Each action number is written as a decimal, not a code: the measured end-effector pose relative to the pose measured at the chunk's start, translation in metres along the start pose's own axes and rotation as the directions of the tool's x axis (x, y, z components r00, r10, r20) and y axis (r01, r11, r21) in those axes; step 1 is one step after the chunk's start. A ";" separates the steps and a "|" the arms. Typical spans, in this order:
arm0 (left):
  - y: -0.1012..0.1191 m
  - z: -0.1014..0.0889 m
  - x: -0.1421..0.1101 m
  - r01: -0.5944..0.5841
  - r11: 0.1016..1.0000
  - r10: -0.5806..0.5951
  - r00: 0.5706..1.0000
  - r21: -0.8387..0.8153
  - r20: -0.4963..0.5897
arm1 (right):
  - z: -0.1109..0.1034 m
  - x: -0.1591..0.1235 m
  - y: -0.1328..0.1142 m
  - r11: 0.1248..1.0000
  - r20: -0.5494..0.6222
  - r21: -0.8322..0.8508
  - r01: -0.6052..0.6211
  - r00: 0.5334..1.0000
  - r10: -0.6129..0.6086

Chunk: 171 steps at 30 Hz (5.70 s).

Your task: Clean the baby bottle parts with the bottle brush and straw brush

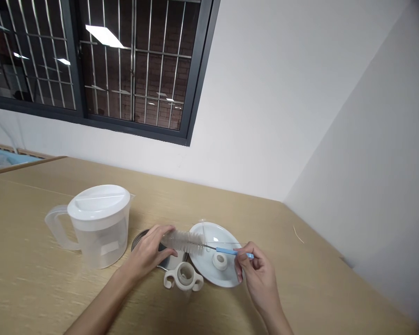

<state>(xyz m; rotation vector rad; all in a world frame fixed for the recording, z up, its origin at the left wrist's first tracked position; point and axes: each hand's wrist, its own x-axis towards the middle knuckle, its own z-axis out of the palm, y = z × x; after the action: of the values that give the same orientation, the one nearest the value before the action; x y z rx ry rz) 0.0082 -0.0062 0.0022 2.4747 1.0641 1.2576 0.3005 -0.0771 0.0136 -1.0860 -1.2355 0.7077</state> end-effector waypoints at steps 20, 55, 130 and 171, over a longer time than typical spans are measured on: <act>-0.001 0.000 0.000 0.043 0.999 -0.043 0.999 -0.014 0.002 | 0.009 -0.005 -0.016 0.995 0.020 -0.060 0.077 0.997 -0.076; -0.003 0.000 0.000 0.083 0.996 -0.084 0.995 0.017 0.060 | 0.020 -0.009 -0.017 0.993 -0.068 -0.020 0.114 0.991 -0.115; 0.001 -0.004 -0.001 0.067 0.996 -0.063 0.996 -0.054 0.067 | 0.014 -0.003 -0.012 0.998 -0.053 0.031 0.057 0.997 -0.055; -0.005 0.000 -0.001 0.038 0.998 -0.032 0.993 -0.049 0.111 | 0.012 0.000 0.000 0.994 -0.046 0.108 0.007 0.999 -0.002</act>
<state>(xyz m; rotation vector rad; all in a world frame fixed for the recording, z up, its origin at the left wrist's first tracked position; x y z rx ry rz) 0.0051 -0.0031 -0.0014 2.4450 1.0302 1.1106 0.2894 -0.0737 0.0131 -1.0050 -1.1472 0.7342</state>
